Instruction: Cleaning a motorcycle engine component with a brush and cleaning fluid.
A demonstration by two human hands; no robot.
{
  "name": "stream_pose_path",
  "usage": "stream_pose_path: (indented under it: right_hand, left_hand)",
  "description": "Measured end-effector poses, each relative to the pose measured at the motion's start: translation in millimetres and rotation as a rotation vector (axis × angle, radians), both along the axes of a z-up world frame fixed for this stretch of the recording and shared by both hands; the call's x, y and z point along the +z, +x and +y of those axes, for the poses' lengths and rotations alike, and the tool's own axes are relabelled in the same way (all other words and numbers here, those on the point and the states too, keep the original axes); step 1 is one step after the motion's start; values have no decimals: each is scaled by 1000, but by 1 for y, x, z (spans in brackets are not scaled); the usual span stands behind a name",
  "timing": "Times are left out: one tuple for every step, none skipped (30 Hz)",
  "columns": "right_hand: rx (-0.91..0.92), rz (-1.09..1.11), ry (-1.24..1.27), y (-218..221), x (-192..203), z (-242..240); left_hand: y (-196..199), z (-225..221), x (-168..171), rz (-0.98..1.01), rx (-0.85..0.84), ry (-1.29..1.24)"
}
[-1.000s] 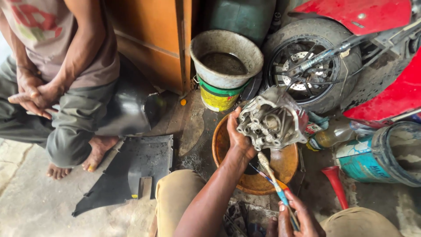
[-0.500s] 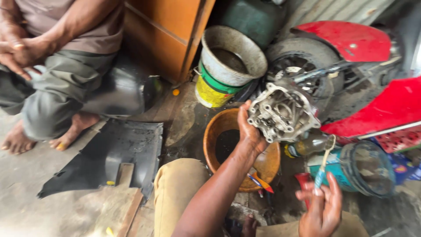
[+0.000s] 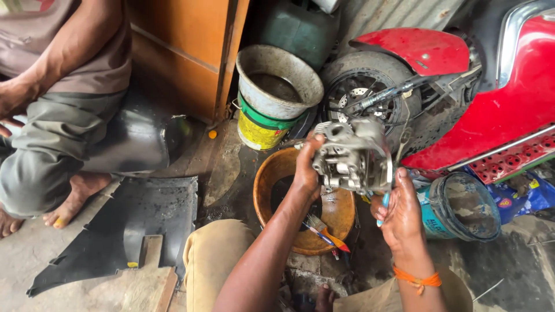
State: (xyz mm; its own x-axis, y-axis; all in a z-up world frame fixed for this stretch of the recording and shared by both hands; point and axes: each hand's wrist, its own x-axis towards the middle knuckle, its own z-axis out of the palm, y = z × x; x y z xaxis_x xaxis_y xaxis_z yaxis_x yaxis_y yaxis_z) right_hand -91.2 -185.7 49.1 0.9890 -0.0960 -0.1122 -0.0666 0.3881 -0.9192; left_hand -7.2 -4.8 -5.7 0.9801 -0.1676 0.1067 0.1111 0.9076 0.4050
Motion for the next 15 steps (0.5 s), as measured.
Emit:
stream_pose_path:
  right_hand:
    - [-2,-3,3,0,4,4]
    - [-50,33,-42,0,7,8]
    - [-102,70,-86,-1,10,12]
    - [-105,69,-83,0,4,8]
    - [-86,0,-202,2,-2,3]
    - [-67,-70,-322,4,-8,-1]
    - [-69,-71,-322,4,-6,0]
    - [-94,-100,-301,4,-5,0]
    - [-116,-131,-282,5,-2,1]
    - [-116,-134,-284,6,-2,-2]
    - [-125,-149,-281,7,-4,-4]
    - [-133,-164,-278,7,-5,-7]
    - [-135,-167,-278,8,-5,-5]
    - [-134,-178,-269,8,-6,-3]
    - [-135,-188,-259,8,-6,-2]
  left_hand:
    - [0,0,1,-3,-2,3]
    - [0,-1,2,-47,5,33]
    - [0,-1,3,-90,10,63]
    - [-1,1,7,-92,6,66]
    - [0,3,12,-89,-14,80]
    - [0,5,17,-87,-34,94]
    - [-1,7,21,-89,-37,94]
    - [-2,10,24,-94,-62,163]
    - [-2,13,29,-100,-85,231]
    - [0,9,26,-104,-84,228]
    - [2,6,22,-76,-111,232]
    - [4,2,17,-48,-139,236]
    - [10,-2,5,-50,-140,236]
    - [15,-7,-8,-10,-237,236]
    - [20,-12,-21,31,-337,237]
